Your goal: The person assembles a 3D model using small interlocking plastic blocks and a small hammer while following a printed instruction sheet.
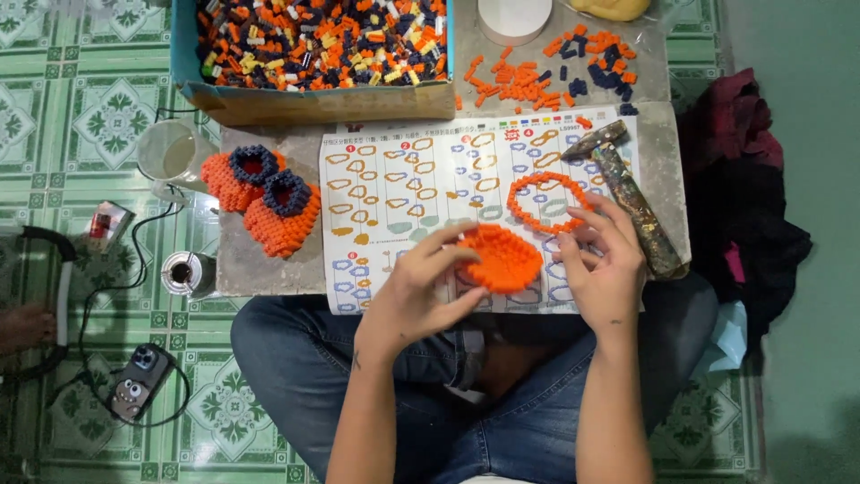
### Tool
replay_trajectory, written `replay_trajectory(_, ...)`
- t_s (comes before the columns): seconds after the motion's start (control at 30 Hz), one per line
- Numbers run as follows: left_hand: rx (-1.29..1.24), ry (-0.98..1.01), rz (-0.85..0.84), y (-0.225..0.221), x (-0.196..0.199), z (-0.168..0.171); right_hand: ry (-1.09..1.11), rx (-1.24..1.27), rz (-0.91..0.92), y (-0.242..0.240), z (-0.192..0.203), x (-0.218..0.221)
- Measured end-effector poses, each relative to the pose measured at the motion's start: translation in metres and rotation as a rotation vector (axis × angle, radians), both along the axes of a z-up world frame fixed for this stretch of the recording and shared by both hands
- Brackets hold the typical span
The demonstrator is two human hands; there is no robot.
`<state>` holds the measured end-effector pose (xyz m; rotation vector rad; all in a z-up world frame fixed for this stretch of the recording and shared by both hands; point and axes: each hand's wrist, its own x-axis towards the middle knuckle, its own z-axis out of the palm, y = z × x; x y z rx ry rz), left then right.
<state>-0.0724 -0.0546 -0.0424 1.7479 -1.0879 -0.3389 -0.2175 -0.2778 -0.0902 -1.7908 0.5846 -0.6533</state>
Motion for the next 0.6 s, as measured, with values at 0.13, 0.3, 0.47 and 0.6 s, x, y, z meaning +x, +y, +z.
replay_trajectory(0.13, -0.013, 0.015, -0.054, 0.005, -0.008, -0.009, -0.015, 0.008, -0.014, 0.001, 0.003, 0.003)
replay_trajectory(0.3, -0.028, 0.073, -0.020, 0.011, -0.003, -0.011, -0.017, 0.011, -0.033, 0.002, 0.000, 0.003)
replay_trajectory(0.47, -0.005, 0.055, 0.031, 0.012, 0.001, -0.026, -0.098, -0.013, -0.035, 0.000, -0.001, 0.002)
replay_trajectory(0.6, 0.019, 0.124, 0.086, 0.009, 0.001, -0.017, -0.155, -0.084, -0.013, -0.001, -0.001, -0.004)
